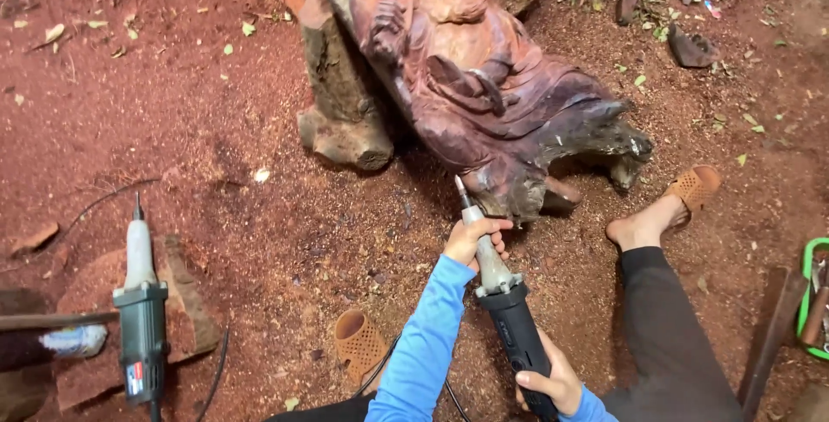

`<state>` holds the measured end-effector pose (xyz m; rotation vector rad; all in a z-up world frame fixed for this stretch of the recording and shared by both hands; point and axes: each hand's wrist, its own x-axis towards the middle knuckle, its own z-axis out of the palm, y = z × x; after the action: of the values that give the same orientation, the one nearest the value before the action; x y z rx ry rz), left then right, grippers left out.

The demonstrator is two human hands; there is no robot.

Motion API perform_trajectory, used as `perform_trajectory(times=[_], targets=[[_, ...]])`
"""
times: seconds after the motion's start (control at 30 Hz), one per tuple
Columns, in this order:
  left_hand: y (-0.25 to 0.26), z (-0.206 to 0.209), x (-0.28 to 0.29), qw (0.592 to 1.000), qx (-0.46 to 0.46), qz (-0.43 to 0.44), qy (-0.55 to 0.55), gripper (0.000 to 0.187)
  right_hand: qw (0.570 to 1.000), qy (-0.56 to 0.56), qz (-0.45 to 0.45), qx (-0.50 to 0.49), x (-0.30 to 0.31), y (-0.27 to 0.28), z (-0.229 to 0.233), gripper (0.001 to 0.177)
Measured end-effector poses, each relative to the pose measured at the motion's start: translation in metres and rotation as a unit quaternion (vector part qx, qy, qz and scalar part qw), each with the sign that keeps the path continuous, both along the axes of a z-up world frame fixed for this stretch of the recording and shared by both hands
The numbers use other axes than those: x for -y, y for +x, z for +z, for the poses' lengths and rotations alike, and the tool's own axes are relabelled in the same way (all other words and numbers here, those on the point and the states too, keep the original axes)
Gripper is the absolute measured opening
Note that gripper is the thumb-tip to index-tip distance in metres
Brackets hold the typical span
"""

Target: Using a power carving tool to refine details on a wooden statue.

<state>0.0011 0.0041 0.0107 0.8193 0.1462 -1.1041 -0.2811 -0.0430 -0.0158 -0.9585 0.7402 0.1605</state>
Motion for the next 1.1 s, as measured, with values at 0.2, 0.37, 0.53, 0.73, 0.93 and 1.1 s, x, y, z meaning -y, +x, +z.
perform_trajectory(times=[0.2,0.37,0.53,0.73,0.93,1.1], targets=[[-0.002,-0.017,0.003,1.0,0.019,0.002,-0.008,0.039,1.0,0.016,0.01,0.0,0.003,0.0,0.004,0.095],[-0.007,-0.044,0.007,0.999,0.013,0.013,-0.034,0.043,0.999,0.012,0.011,0.033,0.01,-0.013,-0.013,0.091],[-0.011,-0.048,0.004,0.999,0.015,0.009,-0.038,0.038,1.0,0.009,-0.003,0.028,0.012,-0.02,-0.028,0.088],[-0.026,-0.02,0.006,0.998,0.036,0.037,-0.024,0.04,0.993,0.032,0.037,0.106,0.014,-0.028,-0.03,0.086],[-0.043,0.006,0.017,0.997,0.048,0.048,0.043,0.043,0.983,0.011,0.057,0.172,0.012,-0.042,-0.038,0.087],[-0.06,0.007,0.016,0.996,0.077,-0.021,-0.041,0.014,0.985,-0.065,0.001,0.161,-0.011,-0.054,-0.048,0.077]])
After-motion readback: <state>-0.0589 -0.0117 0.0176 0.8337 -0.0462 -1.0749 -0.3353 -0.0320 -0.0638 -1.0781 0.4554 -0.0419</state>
